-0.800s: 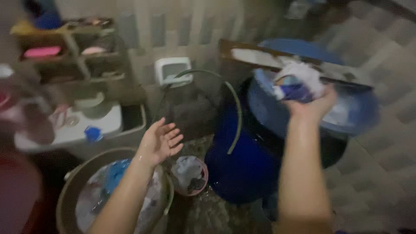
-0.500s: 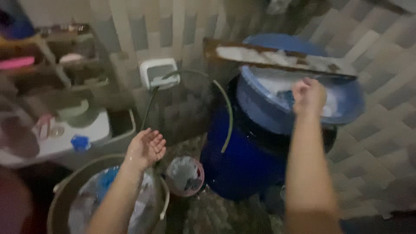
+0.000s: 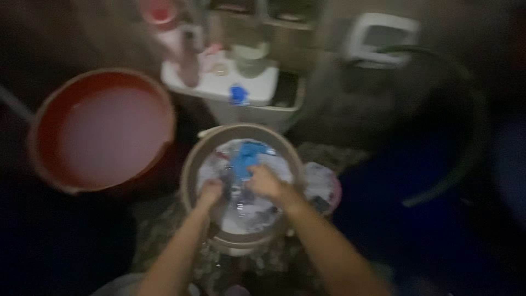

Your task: The person hand-washes clothes in a bucket, repeatedly submerging, scrubbing, and rinsing them with water from a hose. They transfer the wet clothes to a pink basin and continue rinsing them while adding water from the hose.

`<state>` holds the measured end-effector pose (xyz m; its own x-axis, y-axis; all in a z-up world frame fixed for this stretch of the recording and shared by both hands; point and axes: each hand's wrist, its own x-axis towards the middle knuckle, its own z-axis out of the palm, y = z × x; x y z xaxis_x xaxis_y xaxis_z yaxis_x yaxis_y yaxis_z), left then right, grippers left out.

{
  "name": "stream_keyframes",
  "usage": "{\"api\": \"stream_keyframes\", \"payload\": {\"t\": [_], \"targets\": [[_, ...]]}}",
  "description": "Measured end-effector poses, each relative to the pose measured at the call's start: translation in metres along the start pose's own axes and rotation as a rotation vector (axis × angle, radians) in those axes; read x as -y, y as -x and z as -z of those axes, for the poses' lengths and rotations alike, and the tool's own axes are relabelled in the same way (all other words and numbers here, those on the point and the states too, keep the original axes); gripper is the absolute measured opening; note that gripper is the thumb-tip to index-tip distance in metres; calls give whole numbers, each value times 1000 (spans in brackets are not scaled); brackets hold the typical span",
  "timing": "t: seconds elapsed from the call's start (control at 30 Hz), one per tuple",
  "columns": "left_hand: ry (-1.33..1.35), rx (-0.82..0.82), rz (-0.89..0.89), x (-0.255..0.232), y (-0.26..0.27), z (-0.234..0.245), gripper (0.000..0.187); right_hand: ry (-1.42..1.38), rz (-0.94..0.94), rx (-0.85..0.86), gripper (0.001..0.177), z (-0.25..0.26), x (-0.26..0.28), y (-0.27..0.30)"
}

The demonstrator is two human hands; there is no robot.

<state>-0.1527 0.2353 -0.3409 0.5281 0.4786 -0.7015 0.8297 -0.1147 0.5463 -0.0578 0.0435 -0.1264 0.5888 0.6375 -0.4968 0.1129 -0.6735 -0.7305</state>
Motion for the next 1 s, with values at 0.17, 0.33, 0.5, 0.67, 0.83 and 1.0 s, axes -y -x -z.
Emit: {"api": "stream_keyframes", "payload": {"t": [0.17,0.33,0.5,0.67,0.83,1.0], "targets": [[331,-68,-140,20,51,30,26,600,-25,205,100,-105,-5,-46],[347,37,-122,2,88,49,31,713,-190,335,80,-120,-38,-58],[234,79,-80,-15,105,50,34,395,-158,323,62,-78,-62,-46],[591,159,-141,-32,103,44,49,18,70,127,46,-24,-38,-18],[891,620,32,-48,104,20,70,-607,273,22,54,22,15,24],[1146,587,15,-65,122,13,81,-1224,479,76,80,24,38,36]]}}
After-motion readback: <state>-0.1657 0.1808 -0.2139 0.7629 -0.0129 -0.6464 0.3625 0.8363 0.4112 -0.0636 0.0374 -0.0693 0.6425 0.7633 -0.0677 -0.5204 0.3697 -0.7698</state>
